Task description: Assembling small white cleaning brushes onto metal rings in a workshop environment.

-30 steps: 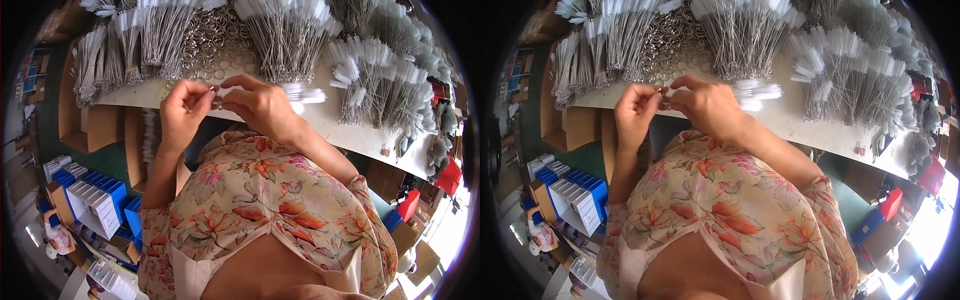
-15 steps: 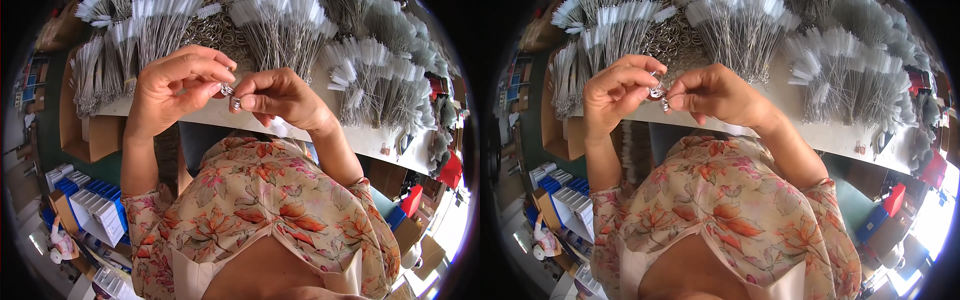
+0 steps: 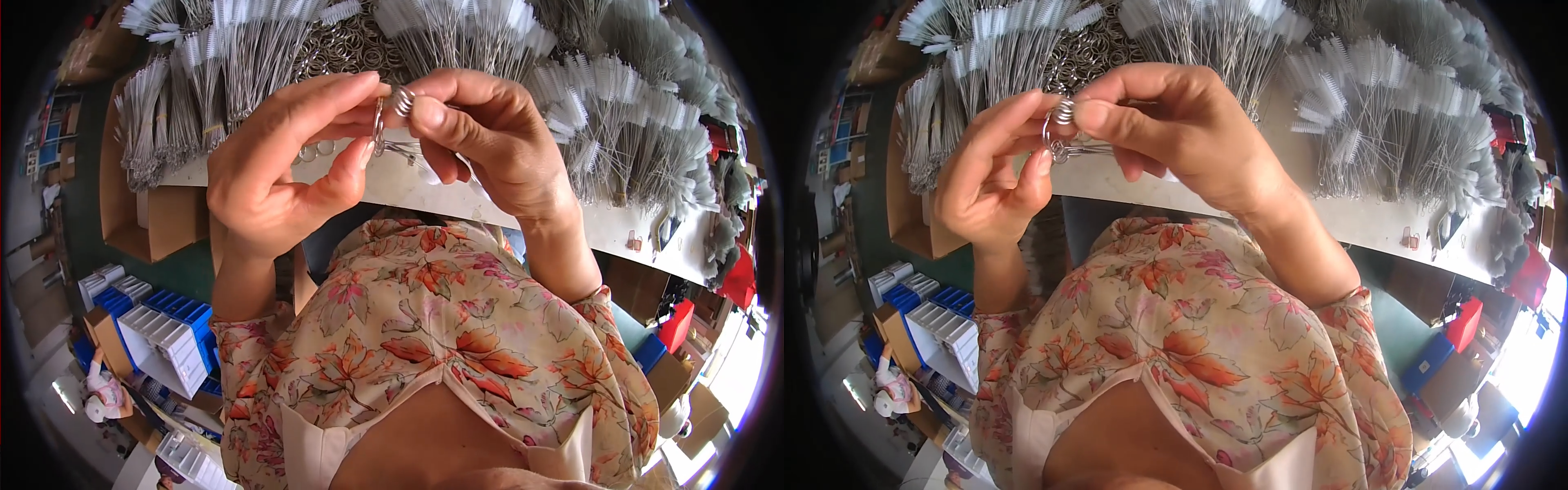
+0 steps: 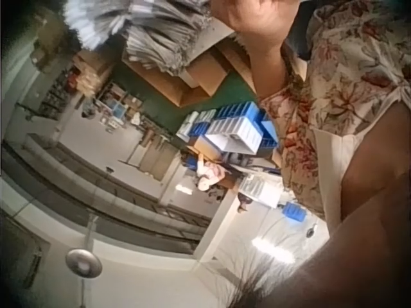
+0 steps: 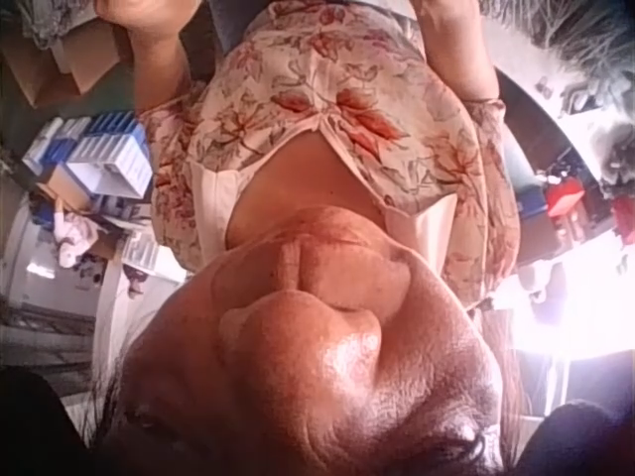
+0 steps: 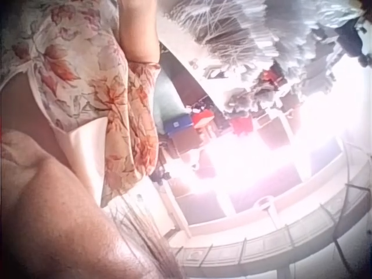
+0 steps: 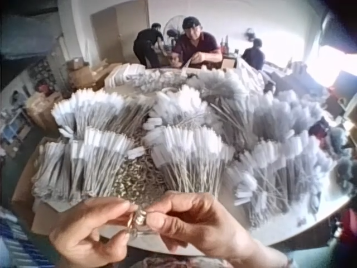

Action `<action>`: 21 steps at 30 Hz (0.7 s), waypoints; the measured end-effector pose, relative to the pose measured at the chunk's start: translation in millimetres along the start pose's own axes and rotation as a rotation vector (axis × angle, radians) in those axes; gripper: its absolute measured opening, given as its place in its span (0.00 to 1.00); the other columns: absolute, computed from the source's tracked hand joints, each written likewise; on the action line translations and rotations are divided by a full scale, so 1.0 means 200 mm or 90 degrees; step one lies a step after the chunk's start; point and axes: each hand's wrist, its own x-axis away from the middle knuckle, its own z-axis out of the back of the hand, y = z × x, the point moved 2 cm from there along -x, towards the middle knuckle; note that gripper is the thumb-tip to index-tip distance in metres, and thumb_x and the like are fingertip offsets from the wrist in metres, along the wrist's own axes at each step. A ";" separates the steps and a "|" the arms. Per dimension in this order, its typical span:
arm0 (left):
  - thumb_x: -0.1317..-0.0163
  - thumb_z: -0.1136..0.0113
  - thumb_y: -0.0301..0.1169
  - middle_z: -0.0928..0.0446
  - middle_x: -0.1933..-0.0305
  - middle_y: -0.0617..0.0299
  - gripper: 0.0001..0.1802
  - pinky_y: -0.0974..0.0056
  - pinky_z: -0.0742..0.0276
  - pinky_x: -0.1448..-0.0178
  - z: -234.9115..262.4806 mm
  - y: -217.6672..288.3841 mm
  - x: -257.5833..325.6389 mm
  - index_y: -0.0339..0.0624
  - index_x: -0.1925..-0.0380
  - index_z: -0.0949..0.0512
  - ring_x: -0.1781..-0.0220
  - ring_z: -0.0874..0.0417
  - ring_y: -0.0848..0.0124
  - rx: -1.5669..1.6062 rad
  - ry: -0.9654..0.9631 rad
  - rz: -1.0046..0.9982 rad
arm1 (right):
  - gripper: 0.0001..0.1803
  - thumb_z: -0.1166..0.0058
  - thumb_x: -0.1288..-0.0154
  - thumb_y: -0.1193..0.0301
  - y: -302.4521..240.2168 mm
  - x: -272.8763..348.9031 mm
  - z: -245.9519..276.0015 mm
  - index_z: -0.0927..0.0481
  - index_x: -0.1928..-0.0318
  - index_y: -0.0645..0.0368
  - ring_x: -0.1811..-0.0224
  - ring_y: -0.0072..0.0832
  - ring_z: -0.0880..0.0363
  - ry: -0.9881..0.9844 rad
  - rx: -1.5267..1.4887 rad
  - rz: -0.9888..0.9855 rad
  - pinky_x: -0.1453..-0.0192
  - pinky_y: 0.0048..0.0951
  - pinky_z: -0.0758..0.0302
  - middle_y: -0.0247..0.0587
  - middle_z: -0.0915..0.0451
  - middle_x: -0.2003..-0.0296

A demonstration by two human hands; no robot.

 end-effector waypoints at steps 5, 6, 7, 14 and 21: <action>0.50 0.42 0.15 0.23 0.59 0.48 0.18 0.68 0.18 0.60 0.00 0.01 -0.03 0.27 0.56 0.25 0.62 0.17 0.65 -0.038 0.011 -0.035 | 0.11 0.42 0.41 0.66 -0.07 -0.01 -0.03 0.19 0.65 0.62 0.78 0.13 0.30 -0.014 -0.002 0.054 0.75 0.16 0.32 0.29 0.23 0.77; 0.50 0.42 0.15 0.23 0.59 0.48 0.17 0.68 0.18 0.60 0.00 0.01 -0.03 0.27 0.57 0.25 0.62 0.17 0.65 -0.031 0.016 -0.022 | 0.10 0.42 0.41 0.67 -0.07 -0.01 -0.03 0.19 0.65 0.62 0.78 0.13 0.30 -0.004 0.022 0.062 0.75 0.16 0.31 0.30 0.23 0.76; 0.50 0.42 0.14 0.22 0.59 0.49 0.17 0.69 0.18 0.60 0.00 0.00 -0.03 0.27 0.57 0.25 0.62 0.17 0.67 -0.008 0.015 0.000 | 0.10 0.42 0.41 0.67 -0.07 -0.02 -0.03 0.19 0.65 0.62 0.78 0.13 0.30 -0.005 0.020 0.062 0.75 0.16 0.31 0.30 0.23 0.76; 0.48 0.52 0.13 0.24 0.56 0.43 0.18 0.66 0.24 0.52 0.06 0.00 -0.07 0.21 0.55 0.29 0.57 0.20 0.63 0.026 -0.109 0.099 | 0.05 0.42 0.42 0.74 -0.04 -0.03 -0.04 0.19 0.67 0.63 0.77 0.12 0.28 -0.004 0.075 0.102 0.75 0.15 0.30 0.31 0.21 0.75; 0.41 0.43 0.25 0.28 0.72 0.69 0.06 0.76 0.32 0.69 0.09 -0.03 -0.11 0.35 0.64 0.24 0.73 0.28 0.79 -0.079 -0.176 0.084 | 0.07 0.42 0.42 0.73 0.00 -0.03 -0.04 0.22 0.65 0.64 0.79 0.12 0.29 0.009 0.036 0.095 0.75 0.14 0.31 0.30 0.23 0.76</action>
